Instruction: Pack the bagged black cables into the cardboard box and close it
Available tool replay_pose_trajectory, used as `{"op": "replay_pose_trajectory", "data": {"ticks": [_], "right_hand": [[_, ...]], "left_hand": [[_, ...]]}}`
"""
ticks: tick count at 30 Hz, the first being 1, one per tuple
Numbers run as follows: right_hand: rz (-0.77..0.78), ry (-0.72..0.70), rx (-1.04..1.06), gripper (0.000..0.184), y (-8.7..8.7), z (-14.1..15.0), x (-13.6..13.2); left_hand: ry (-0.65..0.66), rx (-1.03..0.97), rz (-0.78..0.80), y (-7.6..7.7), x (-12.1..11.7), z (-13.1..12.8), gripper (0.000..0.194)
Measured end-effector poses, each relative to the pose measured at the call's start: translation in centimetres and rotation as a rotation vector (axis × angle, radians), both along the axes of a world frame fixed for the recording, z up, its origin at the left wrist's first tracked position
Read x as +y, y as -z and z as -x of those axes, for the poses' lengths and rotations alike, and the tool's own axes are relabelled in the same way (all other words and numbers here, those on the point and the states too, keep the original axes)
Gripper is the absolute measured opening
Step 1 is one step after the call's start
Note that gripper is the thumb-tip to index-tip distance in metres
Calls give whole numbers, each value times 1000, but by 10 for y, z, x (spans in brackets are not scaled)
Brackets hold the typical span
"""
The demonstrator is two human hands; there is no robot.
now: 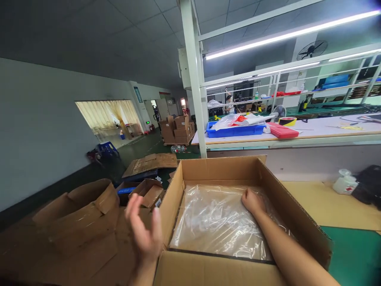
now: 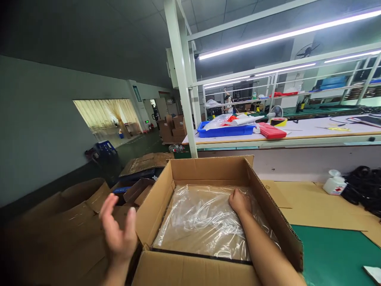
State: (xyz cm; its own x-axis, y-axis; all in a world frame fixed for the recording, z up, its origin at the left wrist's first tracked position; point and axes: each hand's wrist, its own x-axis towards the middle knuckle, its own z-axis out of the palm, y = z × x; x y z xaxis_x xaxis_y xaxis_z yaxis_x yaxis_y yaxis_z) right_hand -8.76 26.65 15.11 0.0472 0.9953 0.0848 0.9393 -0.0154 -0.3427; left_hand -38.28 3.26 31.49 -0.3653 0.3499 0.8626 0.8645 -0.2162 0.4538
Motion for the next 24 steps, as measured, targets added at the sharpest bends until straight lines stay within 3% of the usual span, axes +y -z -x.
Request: {"op": "replay_pose_trajectory", "data": {"ticks": [1,3,4,5,7,9,12,14,16,18,19,21,22,23,24], "right_hand": [[-2,2,2,19,0,0,0],[-6,1,3,19,-1,1,-2],[-7,2,4,19,-2,0,-3],[-7,4,4,20,-2,0,-4],[-2,10,10,21,-3,-3,-5],[16,7,25,21,-4,-5,-5],[85,-6,71,21,-14,-2,-1],[133,-10,104,30,-30,4,-7],[138,-48,121,47,-60,8,-29],[92,-173,176,57,-99,3,-70],[44,-274,253,49,-120,-5,-94],[29,-678,681,42,-157,-36,-140],[44,-817,722,37,-171,-57,-156],[-8,-828,760,27,-180,-82,-165],[-111,-703,867,23,-183,-107,-167]], "left_hand": [[24,-259,117,6,-8,10,53],[266,-581,528,31,-13,16,66],[399,-538,749,47,-13,10,71],[469,-354,908,64,-12,-1,74],[468,98,1208,89,-13,-30,74],[367,339,1318,101,-15,-56,71],[271,436,1256,101,-19,-71,67],[267,474,1223,103,-19,-67,66],[260,508,1184,108,-17,-61,64],[241,531,1139,117,-15,-58,62],[231,540,1114,121,-14,-58,61],[214,560,1049,128,-13,-59,60],[205,569,1006,131,-12,-60,59],[196,580,958,133,-12,-61,57],[189,592,905,134,-11,-62,56]]}}
